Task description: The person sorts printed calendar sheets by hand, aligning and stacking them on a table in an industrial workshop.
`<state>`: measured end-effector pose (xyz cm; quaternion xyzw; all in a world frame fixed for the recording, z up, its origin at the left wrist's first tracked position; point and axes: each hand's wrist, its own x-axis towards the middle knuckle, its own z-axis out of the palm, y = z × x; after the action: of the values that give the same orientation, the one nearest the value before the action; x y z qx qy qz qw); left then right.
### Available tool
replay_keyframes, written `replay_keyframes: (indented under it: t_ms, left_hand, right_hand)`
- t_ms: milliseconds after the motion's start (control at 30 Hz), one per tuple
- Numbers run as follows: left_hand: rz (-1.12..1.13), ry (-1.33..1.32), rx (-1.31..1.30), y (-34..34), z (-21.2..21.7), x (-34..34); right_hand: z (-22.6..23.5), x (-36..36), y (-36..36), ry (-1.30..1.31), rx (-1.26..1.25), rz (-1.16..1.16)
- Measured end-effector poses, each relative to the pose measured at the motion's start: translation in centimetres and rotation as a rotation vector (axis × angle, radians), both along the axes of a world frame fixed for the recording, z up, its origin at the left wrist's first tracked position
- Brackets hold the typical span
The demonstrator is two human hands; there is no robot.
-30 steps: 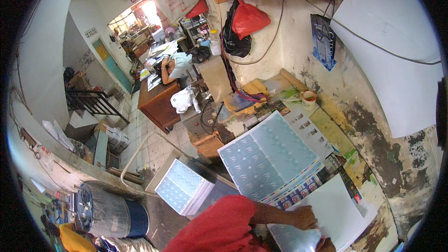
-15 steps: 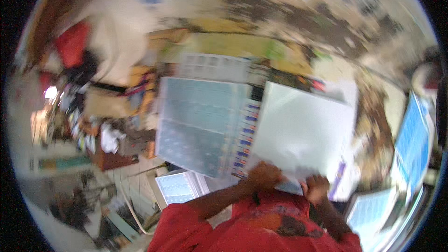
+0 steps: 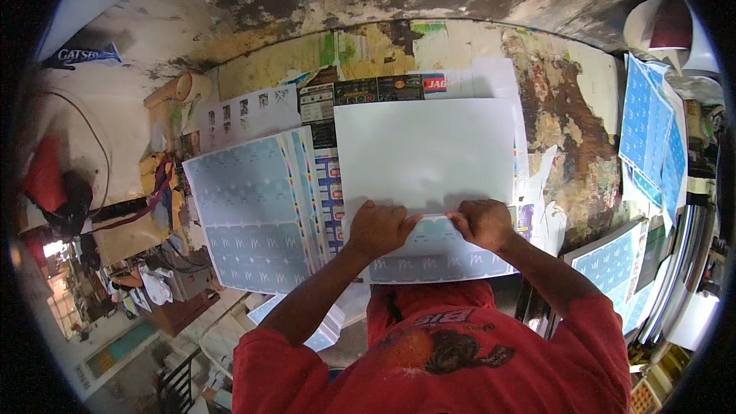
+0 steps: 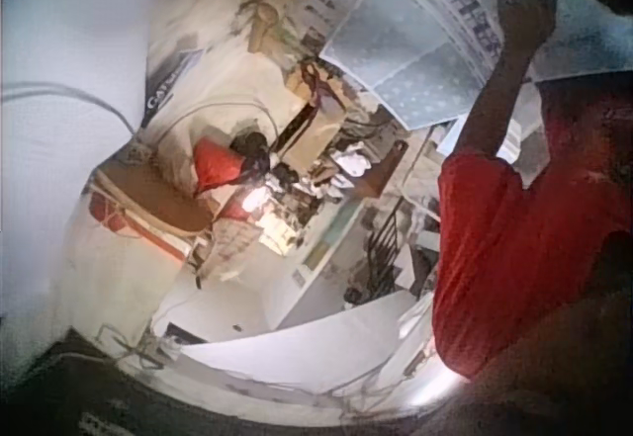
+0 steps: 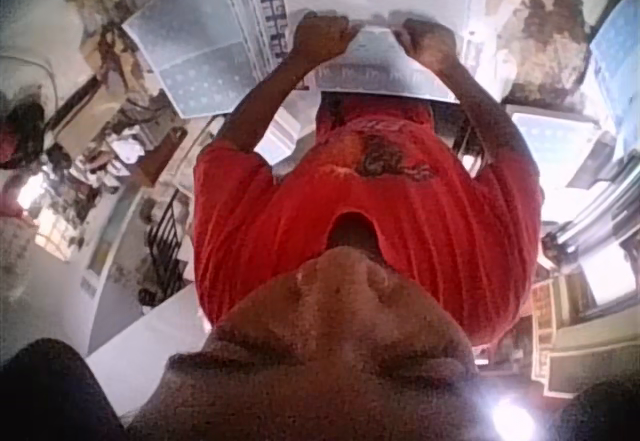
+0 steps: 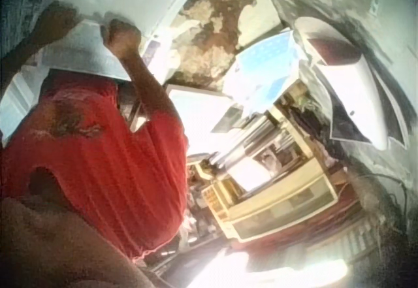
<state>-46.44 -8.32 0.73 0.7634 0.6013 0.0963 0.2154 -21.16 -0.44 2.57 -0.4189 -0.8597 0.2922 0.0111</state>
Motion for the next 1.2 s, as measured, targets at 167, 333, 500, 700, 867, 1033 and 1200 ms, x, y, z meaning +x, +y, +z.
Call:
replay_keyframes:
  t_ms: [167,333,500,700,867,1033,1200]
  left_hand:
    - [-0.15,-0.015,0.019,-3.9,4.4,-5.1]
    - [0.097,-0.348,-0.195,-9.2,5.8,-9.4]
    - [0.469,-0.876,-0.347,-6.4,15.3,-9.1]
    - [0.676,-1.254,-0.256,1.2,27.4,-9.6]
    - [0.747,-0.938,-0.606,9.6,9.9,-13.3]
    - [0.614,-0.467,-0.309,12.2,-0.4,-10.9]
    - [0.48,-0.429,-0.069,10.3,-0.9,-7.9]
  right_hand:
    - [3.3,6.2,0.3,0.103,0.035,0.219]
    - [4.8,12.7,-3.7,0.418,-0.445,-0.277]
    - [15.1,9.1,-0.8,0.717,-0.792,-0.448]
    - [25.5,7.3,5.1,0.772,-0.657,-0.638]
    - [9.7,4.4,14.5,0.551,-1.073,-0.641]
    - [-4.0,4.3,17.2,0.378,-0.734,-0.425]
    - [0.6,1.3,14.1,0.333,-0.474,-0.262]
